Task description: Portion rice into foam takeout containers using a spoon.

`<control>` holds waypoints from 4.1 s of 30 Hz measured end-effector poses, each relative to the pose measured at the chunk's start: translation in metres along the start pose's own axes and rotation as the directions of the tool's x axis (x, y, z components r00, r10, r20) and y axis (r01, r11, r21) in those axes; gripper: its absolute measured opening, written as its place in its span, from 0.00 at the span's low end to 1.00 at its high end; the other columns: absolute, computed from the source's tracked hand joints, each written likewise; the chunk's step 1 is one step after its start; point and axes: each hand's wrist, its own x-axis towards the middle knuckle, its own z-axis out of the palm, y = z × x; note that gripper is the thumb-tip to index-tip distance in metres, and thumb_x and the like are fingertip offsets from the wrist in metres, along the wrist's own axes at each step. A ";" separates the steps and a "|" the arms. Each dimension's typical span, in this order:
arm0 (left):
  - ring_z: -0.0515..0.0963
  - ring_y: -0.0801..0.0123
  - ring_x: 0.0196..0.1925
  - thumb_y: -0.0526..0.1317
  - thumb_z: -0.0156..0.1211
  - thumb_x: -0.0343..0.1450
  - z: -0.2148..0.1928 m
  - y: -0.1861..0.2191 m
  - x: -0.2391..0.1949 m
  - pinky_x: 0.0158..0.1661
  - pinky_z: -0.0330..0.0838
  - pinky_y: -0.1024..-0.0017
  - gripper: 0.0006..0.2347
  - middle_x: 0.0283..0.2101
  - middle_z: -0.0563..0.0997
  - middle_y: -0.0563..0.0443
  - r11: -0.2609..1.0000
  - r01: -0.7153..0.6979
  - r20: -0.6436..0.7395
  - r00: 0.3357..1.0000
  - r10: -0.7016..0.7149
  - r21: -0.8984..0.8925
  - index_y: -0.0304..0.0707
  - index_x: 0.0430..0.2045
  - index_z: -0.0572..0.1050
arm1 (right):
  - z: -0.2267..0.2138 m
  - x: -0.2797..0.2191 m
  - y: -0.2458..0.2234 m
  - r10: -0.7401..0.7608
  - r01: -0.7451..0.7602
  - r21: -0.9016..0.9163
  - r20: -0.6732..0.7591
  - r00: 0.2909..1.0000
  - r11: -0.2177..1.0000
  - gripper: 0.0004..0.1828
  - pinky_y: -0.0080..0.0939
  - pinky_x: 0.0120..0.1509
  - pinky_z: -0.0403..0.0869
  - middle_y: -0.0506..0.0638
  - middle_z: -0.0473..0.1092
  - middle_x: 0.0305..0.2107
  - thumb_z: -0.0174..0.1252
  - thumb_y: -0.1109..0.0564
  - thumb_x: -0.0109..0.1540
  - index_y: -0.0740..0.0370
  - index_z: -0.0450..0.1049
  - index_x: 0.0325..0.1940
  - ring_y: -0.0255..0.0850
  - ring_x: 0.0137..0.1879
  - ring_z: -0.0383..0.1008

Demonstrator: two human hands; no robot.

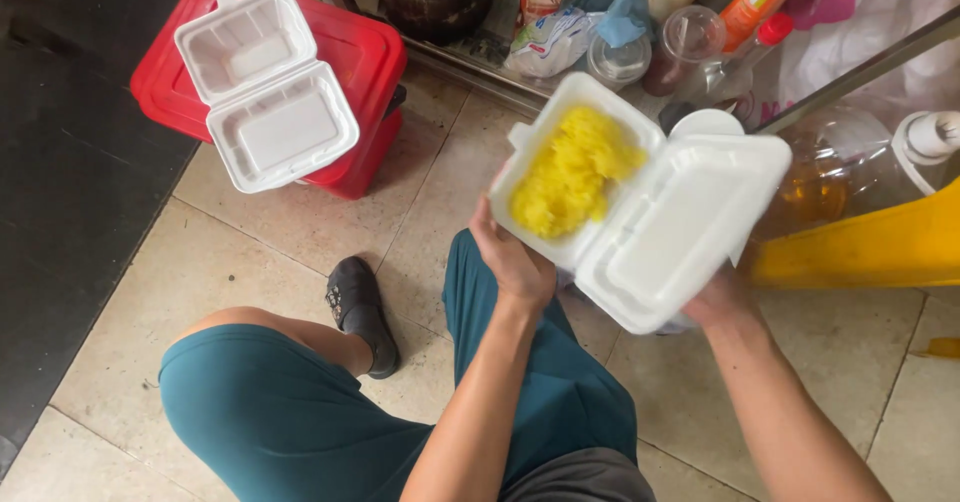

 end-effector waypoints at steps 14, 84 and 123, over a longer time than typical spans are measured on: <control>0.55 0.58 0.79 0.66 0.43 0.76 -0.015 0.048 -0.023 0.76 0.43 0.62 0.39 0.75 0.60 0.42 0.838 -0.238 0.475 0.880 -0.028 0.491 0.32 0.73 0.56 | 0.086 0.046 0.000 0.227 -0.270 -0.156 -0.247 0.942 0.950 0.42 0.33 0.45 0.77 0.45 0.73 0.45 0.68 0.37 0.51 0.55 0.64 0.64 0.32 0.45 0.77; 0.85 0.60 0.41 0.34 0.61 0.69 -0.078 0.102 0.033 0.39 0.83 0.69 0.18 0.44 0.80 0.35 0.771 0.320 -0.275 0.942 -0.194 0.551 0.21 0.51 0.70 | -0.096 0.086 0.056 0.298 -0.669 -0.452 -0.648 0.701 0.591 0.14 0.33 0.21 0.56 0.50 0.66 0.20 0.50 0.57 0.69 0.65 0.75 0.54 0.32 0.19 0.56; 0.82 0.60 0.49 0.35 0.59 0.70 -0.077 0.083 0.031 0.47 0.80 0.66 0.21 0.50 0.79 0.41 0.739 0.398 -0.251 0.917 -0.310 0.543 0.31 0.58 0.67 | -0.112 0.063 0.063 0.387 -0.552 -0.443 -0.411 0.825 0.707 0.30 0.30 0.25 0.58 0.44 0.63 0.24 0.51 0.51 0.68 0.60 0.60 0.75 0.29 0.25 0.58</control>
